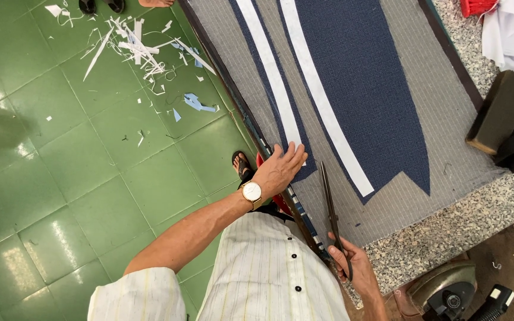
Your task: The person uses large shears to cut a long strip of white fabric from a larger piece of dark blue fabric laid out on a work table. They hold the fabric steady with one hand while cutting along the edge with the other, then lift the cut strip to separate it.
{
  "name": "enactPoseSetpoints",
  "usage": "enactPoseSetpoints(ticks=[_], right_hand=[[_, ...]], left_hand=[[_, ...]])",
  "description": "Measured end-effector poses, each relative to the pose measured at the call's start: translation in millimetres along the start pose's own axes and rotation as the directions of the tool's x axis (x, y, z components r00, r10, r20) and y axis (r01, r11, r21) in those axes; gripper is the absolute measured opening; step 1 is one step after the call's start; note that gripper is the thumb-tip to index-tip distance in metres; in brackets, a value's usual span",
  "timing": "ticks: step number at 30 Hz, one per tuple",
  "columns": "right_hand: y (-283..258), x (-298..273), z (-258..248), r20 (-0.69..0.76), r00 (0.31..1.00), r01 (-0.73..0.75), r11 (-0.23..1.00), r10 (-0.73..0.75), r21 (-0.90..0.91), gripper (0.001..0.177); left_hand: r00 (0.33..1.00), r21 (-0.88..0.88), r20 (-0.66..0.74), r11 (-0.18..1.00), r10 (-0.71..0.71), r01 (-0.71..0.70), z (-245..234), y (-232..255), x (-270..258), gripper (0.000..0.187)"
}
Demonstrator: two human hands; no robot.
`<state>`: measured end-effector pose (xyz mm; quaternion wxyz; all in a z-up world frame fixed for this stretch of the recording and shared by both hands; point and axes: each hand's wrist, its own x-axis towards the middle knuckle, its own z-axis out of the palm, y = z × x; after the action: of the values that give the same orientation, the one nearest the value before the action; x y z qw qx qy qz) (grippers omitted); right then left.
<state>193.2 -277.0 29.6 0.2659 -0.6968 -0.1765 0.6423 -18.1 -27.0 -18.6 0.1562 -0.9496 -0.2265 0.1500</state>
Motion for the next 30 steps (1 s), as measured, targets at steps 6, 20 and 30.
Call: enactPoseSetpoints(ticks=[6, 20, 30], right_hand=[[-0.5, -2.5, 1.3, -0.015, 1.0, -0.009, 1.0, 0.009, 0.001, 0.058], [19.3, -14.8, -35.3, 0.169, 0.983, -0.089, 0.994, 0.076, 0.069, 0.064], [-8.1, -6.5, -11.0, 0.103, 0.987, -0.097, 0.974, 0.12, -0.205, 0.086]], left_hand=[[1.0, -0.017, -0.005, 1.0, 0.0, 0.0, -0.1, -1.0, -1.9, 0.072], [0.903, -0.627, -0.313, 0.778, -0.294, 0.037, 22.3, 9.4, -44.1, 0.046], [0.893, -0.632, -0.329, 0.774, -0.305, 0.032, 13.6, 7.2, -33.7, 0.044]])
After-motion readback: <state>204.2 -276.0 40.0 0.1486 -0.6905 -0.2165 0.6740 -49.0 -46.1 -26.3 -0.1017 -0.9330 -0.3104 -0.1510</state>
